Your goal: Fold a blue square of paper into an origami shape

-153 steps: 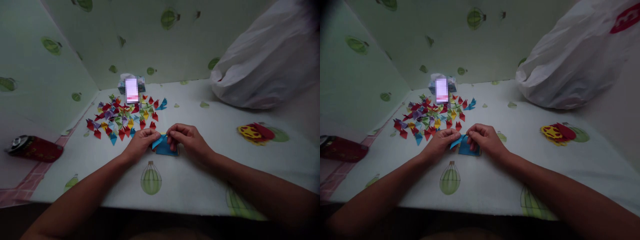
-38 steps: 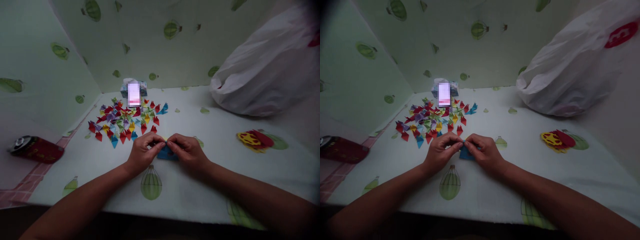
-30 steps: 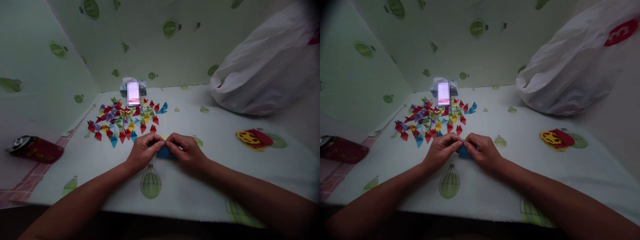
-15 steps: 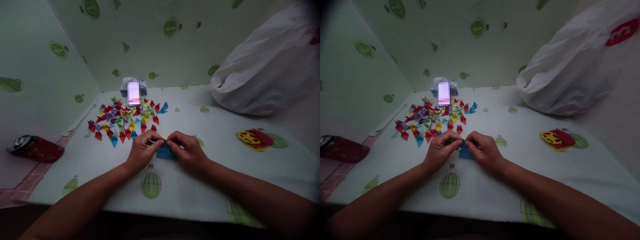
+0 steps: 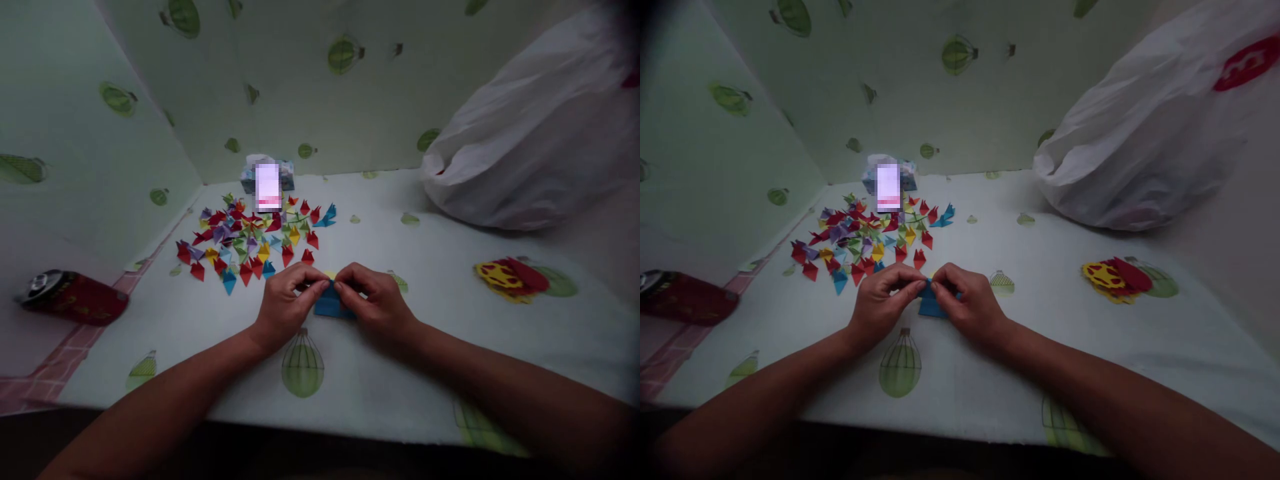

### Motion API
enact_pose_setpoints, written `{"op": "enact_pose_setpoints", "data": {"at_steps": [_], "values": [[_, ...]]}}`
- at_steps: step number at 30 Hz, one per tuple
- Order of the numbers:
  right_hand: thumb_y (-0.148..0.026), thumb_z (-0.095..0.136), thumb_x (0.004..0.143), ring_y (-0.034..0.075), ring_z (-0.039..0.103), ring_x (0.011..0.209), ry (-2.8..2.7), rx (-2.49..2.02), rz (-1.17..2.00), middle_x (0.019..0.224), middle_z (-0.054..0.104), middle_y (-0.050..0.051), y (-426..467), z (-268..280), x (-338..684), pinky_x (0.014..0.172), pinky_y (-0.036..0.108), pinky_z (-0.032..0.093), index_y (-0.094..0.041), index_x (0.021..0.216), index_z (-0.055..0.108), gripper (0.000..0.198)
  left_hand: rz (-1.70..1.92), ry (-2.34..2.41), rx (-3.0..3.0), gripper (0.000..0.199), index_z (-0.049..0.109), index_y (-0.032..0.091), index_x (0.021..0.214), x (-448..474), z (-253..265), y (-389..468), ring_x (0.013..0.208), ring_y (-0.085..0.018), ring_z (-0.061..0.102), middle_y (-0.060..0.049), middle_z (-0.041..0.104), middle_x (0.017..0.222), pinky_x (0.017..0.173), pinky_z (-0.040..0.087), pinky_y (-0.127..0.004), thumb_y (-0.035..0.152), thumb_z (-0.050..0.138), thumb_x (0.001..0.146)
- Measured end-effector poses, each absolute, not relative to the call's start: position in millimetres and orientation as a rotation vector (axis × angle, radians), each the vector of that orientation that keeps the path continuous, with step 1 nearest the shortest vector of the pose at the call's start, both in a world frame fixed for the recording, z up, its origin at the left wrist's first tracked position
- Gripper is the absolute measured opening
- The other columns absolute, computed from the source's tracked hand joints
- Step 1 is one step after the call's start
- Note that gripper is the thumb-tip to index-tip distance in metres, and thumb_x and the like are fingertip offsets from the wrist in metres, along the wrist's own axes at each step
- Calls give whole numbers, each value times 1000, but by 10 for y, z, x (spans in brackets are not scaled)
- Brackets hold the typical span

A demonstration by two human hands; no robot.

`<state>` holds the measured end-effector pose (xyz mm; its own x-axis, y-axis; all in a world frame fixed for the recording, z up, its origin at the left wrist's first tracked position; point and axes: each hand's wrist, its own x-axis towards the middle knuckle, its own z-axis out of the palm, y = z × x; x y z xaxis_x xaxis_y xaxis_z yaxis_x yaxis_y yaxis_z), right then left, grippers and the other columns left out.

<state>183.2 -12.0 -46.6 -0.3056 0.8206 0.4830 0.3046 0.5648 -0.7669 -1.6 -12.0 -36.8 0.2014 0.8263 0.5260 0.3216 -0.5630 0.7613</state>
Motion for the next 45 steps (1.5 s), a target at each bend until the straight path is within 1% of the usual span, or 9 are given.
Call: {"op": "enact_pose_setpoints", "data": {"at_steps": [16, 19, 23, 25, 30, 33, 40, 45], "values": [[-14, 57, 91, 9, 52, 57, -1873, -906, 684, 66, 59, -2, -128, -460, 1826, 56, 22, 41, -16, 80, 61, 12, 1277, 1090, 1925, 8, 73, 17, 81, -12, -397, -131, 71, -14, 64, -3, 71, 77, 69, 50, -27, 17, 70, 88], [-15, 57, 92, 9, 53, 57, -1873, -905, 711, 66, 59, -2, -129, -458, 1830, 56, 23, 41, -16, 81, 61, 12, 1249, 1105, 1850, 8, 73, 17, 80, -10, -394, -144, 71, -14, 64, -3, 71, 77, 69, 50, -27, 20, 70, 87], [-17, 57, 91, 10, 52, 57, -1847, -942, 739, 66, 59, -2, -130, -435, 1830, 56, 24, 41, -16, 80, 61, 12, 1172, 1112, 1656, 9, 73, 17, 85, -8, -390, -143, 69, -14, 63, -2, 71, 77, 68, 51, -27, 25, 69, 87], [-20, 57, 91, 10, 52, 57, -1808, -961, 856, 65, 58, -2, -128, -422, 1829, 55, 24, 41, -16, 81, 61, 12, 1148, 1112, 1614, 11, 72, 16, 84, -11, -384, -133, 68, -14, 62, -2, 70, 76, 67, 51, -26, 26, 69, 86], [-34, 58, 94, 12, 59, 59, -1575, -917, 1384, 69, 60, -1, -109, -411, 1835, 55, 24, 48, -17, 82, 61, 22, 1133, 1081, 1664, 11, 72, 16, 82, -17, -356, -119, 68, -13, 61, -2, 69, 74, 65, 49, -25, 26, 69, 85], [-39, 62, 93, 11, 60, 59, -1481, -878, 1530, 70, 62, -1, -90, -426, 1844, 55, 24, 50, -17, 81, 62, 25, 1131, 1066, 1662, 11, 72, 16, 81, -14, -345, -119, 66, -13, 61, -2, 69, 73, 64, 49, -24, 26, 68, 85], [-40, 64, 90, 11, 58, 62, -1512, -912, 1489, 72, 62, 0, -88, -419, 1837, 56, 24, 53, -17, 78, 62, 26, 1127, 1083, 1652, 11, 72, 15, 79, -9, -354, -119, 66, -12, 61, -2, 69, 72, 62, 48, -23, 25, 69, 84], [-36, 60, 89, 10, 52, 56, -1621, -954, 1373, 65, 56, -2, -79, -378, 1829, 50, 22, 46, -17, 74, 58, 24, 1112, 1105, 1637, 11, 72, 16, 78, -8, -354, -133, 67, -13, 61, -3, 70, 72, 63, 48, -24, 26, 69, 83]]}}
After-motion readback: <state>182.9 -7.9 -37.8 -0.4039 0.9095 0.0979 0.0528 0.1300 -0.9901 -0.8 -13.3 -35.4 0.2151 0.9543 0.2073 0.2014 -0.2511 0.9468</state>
